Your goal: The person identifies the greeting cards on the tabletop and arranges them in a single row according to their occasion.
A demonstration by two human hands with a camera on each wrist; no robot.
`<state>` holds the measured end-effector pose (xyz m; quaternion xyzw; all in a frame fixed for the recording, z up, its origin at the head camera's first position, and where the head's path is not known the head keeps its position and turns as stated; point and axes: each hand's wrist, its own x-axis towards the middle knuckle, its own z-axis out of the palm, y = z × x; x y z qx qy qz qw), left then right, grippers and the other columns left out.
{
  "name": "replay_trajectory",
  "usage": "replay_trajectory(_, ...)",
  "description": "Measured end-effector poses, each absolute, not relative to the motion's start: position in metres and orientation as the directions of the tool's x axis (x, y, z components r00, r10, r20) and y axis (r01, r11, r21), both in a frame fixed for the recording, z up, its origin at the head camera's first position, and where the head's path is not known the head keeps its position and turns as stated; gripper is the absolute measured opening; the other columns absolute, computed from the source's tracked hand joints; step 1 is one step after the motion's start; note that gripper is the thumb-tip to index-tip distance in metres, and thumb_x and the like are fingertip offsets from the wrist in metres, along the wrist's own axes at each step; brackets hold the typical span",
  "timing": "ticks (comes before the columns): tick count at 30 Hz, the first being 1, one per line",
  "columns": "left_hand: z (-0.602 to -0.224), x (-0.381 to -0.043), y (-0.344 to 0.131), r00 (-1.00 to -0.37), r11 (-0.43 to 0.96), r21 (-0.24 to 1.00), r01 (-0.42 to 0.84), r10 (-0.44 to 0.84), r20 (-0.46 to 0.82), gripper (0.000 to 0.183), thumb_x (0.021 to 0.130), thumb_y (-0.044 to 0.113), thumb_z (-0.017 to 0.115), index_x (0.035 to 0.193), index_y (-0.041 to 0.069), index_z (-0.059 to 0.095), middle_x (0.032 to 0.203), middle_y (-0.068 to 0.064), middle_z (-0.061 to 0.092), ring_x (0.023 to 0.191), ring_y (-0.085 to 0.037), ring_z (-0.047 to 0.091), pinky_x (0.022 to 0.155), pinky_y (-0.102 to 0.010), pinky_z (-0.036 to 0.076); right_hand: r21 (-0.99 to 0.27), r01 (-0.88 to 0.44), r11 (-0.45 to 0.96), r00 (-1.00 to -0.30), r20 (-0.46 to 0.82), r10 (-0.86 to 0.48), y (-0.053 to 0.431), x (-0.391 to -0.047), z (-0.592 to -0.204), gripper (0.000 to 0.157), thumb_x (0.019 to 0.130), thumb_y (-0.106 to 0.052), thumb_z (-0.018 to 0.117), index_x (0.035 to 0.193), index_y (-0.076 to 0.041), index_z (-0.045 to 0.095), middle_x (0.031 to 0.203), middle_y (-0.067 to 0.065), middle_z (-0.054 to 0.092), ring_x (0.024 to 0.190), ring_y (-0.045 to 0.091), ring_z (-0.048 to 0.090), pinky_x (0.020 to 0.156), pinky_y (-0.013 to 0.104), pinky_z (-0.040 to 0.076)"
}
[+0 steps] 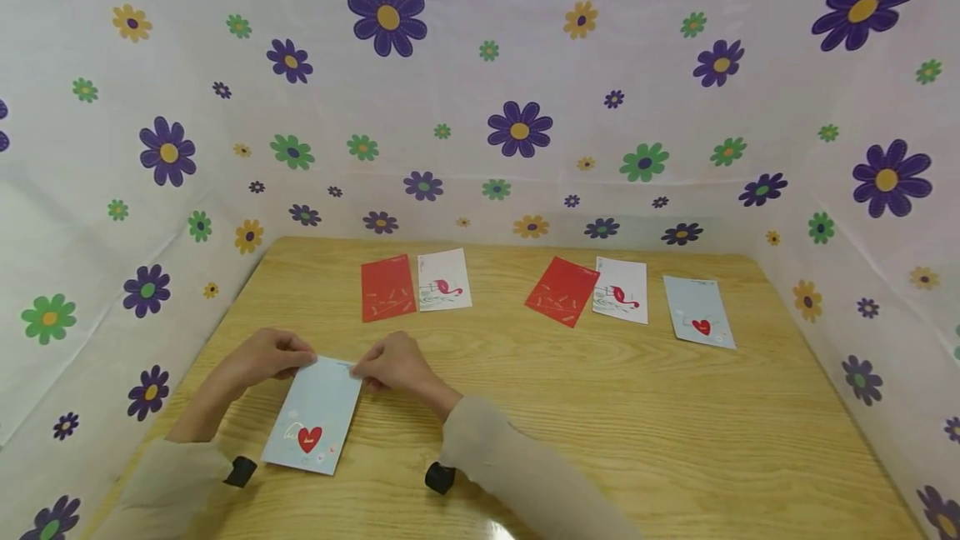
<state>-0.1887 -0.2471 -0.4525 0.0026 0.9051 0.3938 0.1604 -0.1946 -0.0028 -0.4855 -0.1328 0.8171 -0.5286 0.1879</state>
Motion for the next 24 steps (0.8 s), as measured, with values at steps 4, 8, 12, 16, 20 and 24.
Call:
replay_trajectory(4,-0.453,-0.189,-0.25,-0.947,0.698,0.705,-0.127,0.127,-0.296,0.021,0.097,0.016,0.073,0.106,-0.003,0.073,0.098,-0.01,0.071,0.085,-0.021,0.063,0.076,-0.035,0.057,-0.905,0.0,0.425,-0.896,-0.188,-0.401,-0.007,-0.195,-0.488,0.011,0.089,-0.015,0.082,0.081,-0.008,0.081,0.061,0.002,0.067,0.052,0.009,0.055,0.051,0.018,0.044)
replay_trajectory(8,-0.456,-0.19,-0.253,-0.946,0.711,0.691,-0.133,0.117,-0.303,0.02,0.097,0.016,0.072,0.105,-0.002,0.073,0.096,-0.008,0.07,0.083,-0.02,0.062,0.074,-0.033,0.055,-0.897,-0.006,0.443,-0.899,-0.189,-0.395,-0.011,-0.195,-0.489,0.012,0.089,-0.016,0.082,0.081,-0.008,0.08,0.06,0.0,0.066,0.051,0.008,0.055,0.05,0.018,0.044)
replay_trajectory(12,-0.459,-0.191,-0.256,-0.946,0.718,0.683,-0.133,0.113,-0.303,0.019,0.097,0.015,0.072,0.105,-0.003,0.073,0.096,-0.008,0.07,0.083,-0.02,0.061,0.073,-0.032,0.055,-0.892,-0.029,0.45,-0.897,-0.176,-0.405,-0.015,-0.196,-0.489,0.014,0.09,-0.015,0.081,0.079,-0.007,0.08,0.059,0.0,0.066,0.05,0.009,0.055,0.05,0.019,0.044)
replay_trajectory(16,-0.46,-0.192,-0.258,-0.948,0.715,0.687,-0.129,0.113,-0.296,0.019,0.096,0.013,0.071,0.105,-0.003,0.074,0.096,-0.009,0.07,0.083,-0.02,0.061,0.073,-0.033,0.054,-0.888,-0.04,0.457,-0.897,-0.17,-0.409,-0.018,-0.196,-0.489,0.013,0.09,-0.015,0.081,0.08,-0.007,0.08,0.059,0.0,0.066,0.051,0.009,0.055,0.05,0.019,0.043)
replay_trajectory(20,-0.463,-0.193,-0.26,-0.95,0.715,0.688,-0.126,0.111,-0.29,0.019,0.096,0.013,0.072,0.103,-0.004,0.074,0.095,-0.009,0.071,0.083,-0.02,0.062,0.072,-0.033,0.053,-0.885,-0.045,0.463,-0.898,-0.167,-0.407,-0.021,-0.197,-0.49,0.013,0.091,-0.014,0.08,0.081,-0.005,0.08,0.059,0.0,0.066,0.05,0.009,0.054,0.049,0.019,0.041)
replay_trajectory(24,-0.464,-0.193,-0.261,-0.951,0.722,0.678,-0.136,0.096,-0.293,0.018,0.096,0.013,0.072,0.103,-0.004,0.074,0.097,-0.01,0.072,0.084,-0.021,0.063,0.073,-0.034,0.055,-0.876,-0.064,0.478,-0.902,-0.154,-0.403,-0.025,-0.196,-0.491,0.013,0.091,-0.014,0.08,0.082,-0.004,0.081,0.058,0.0,0.065,0.049,0.008,0.051,0.047,0.019,0.037)
